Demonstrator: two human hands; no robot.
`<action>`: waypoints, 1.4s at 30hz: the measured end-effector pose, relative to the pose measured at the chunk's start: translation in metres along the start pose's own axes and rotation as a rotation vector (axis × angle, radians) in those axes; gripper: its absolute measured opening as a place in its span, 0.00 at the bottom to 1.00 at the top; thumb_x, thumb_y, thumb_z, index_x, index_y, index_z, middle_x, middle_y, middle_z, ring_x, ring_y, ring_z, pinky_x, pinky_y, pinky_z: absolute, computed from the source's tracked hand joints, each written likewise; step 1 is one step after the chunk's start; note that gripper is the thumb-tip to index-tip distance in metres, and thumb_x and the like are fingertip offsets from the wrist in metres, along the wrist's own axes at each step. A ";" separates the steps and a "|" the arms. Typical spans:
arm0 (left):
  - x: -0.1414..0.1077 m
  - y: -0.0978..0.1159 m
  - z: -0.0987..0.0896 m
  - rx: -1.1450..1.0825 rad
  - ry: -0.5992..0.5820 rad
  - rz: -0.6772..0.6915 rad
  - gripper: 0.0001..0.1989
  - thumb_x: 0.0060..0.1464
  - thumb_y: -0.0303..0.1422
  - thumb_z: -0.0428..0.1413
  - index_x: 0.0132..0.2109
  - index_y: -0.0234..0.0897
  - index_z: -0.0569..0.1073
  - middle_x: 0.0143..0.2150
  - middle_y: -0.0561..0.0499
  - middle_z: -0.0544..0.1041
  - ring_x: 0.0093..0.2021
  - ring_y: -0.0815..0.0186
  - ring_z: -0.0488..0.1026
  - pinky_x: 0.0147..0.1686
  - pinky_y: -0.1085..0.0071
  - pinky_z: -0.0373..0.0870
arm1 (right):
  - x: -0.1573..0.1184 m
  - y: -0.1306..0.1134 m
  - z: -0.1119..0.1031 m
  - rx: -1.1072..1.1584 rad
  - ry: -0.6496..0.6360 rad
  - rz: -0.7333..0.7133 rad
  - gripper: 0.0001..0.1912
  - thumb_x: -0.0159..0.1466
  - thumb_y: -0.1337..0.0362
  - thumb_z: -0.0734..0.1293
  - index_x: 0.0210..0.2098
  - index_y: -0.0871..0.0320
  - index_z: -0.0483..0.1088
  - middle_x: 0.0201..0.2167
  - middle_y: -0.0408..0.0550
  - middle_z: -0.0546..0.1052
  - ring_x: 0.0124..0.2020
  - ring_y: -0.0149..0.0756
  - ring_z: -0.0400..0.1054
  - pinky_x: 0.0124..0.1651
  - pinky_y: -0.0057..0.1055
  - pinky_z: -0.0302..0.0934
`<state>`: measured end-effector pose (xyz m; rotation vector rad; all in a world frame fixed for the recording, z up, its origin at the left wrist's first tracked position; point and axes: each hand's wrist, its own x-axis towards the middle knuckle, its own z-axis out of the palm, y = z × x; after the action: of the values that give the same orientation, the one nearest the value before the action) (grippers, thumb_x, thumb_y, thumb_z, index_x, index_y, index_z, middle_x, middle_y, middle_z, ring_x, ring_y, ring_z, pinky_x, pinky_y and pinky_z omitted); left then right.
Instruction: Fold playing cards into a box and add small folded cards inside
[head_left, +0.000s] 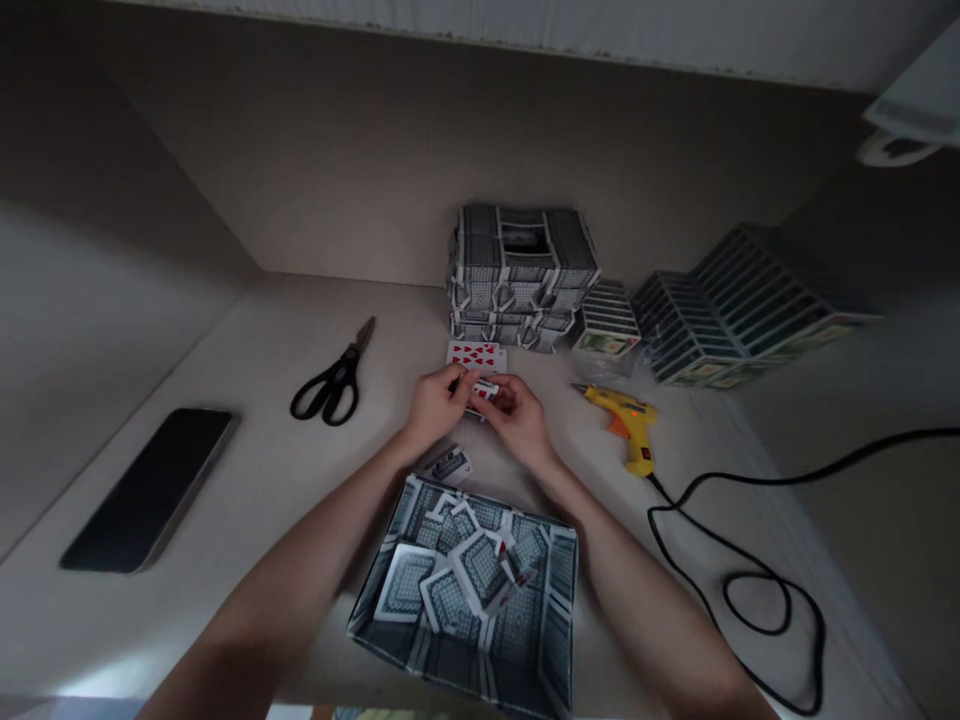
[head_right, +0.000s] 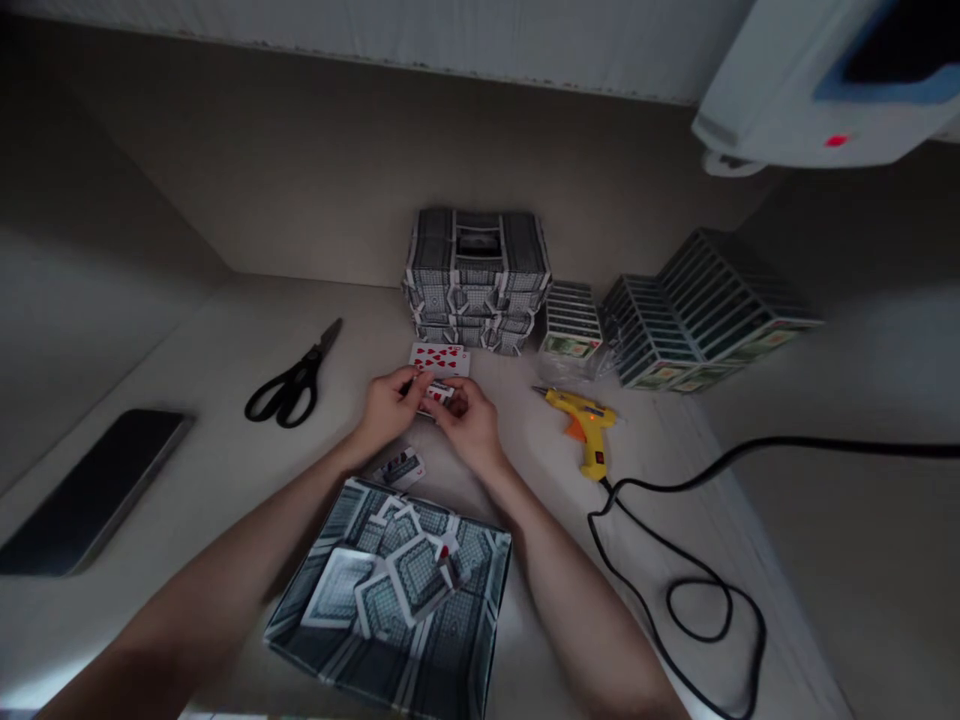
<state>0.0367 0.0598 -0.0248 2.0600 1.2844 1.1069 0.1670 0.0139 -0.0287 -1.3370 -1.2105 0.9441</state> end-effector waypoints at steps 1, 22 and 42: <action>0.000 0.001 0.000 0.010 0.003 0.007 0.18 0.55 0.43 0.47 0.24 0.35 0.67 0.19 0.55 0.65 0.21 0.72 0.61 0.22 0.76 0.54 | 0.000 0.002 0.000 -0.060 0.019 -0.019 0.17 0.50 0.55 0.69 0.36 0.56 0.67 0.20 0.38 0.69 0.20 0.28 0.60 0.22 0.25 0.55; 0.002 0.001 0.001 -0.036 -0.064 0.041 0.17 0.56 0.41 0.47 0.24 0.35 0.66 0.19 0.57 0.63 0.21 0.73 0.59 0.23 0.76 0.54 | -0.002 -0.010 -0.006 0.081 -0.087 0.108 0.11 0.56 0.56 0.62 0.34 0.56 0.66 0.11 0.33 0.61 0.10 0.26 0.52 0.15 0.25 0.46; -0.004 0.005 0.001 0.161 0.028 0.113 0.17 0.57 0.40 0.48 0.25 0.35 0.69 0.21 0.53 0.70 0.22 0.72 0.64 0.24 0.76 0.55 | -0.005 -0.006 0.000 0.175 -0.065 0.193 0.11 0.54 0.63 0.58 0.35 0.57 0.66 0.09 0.36 0.68 0.10 0.32 0.63 0.15 0.28 0.59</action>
<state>0.0395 0.0539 -0.0233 2.2677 1.3227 1.1170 0.1655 0.0087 -0.0233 -1.3071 -1.0345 1.2104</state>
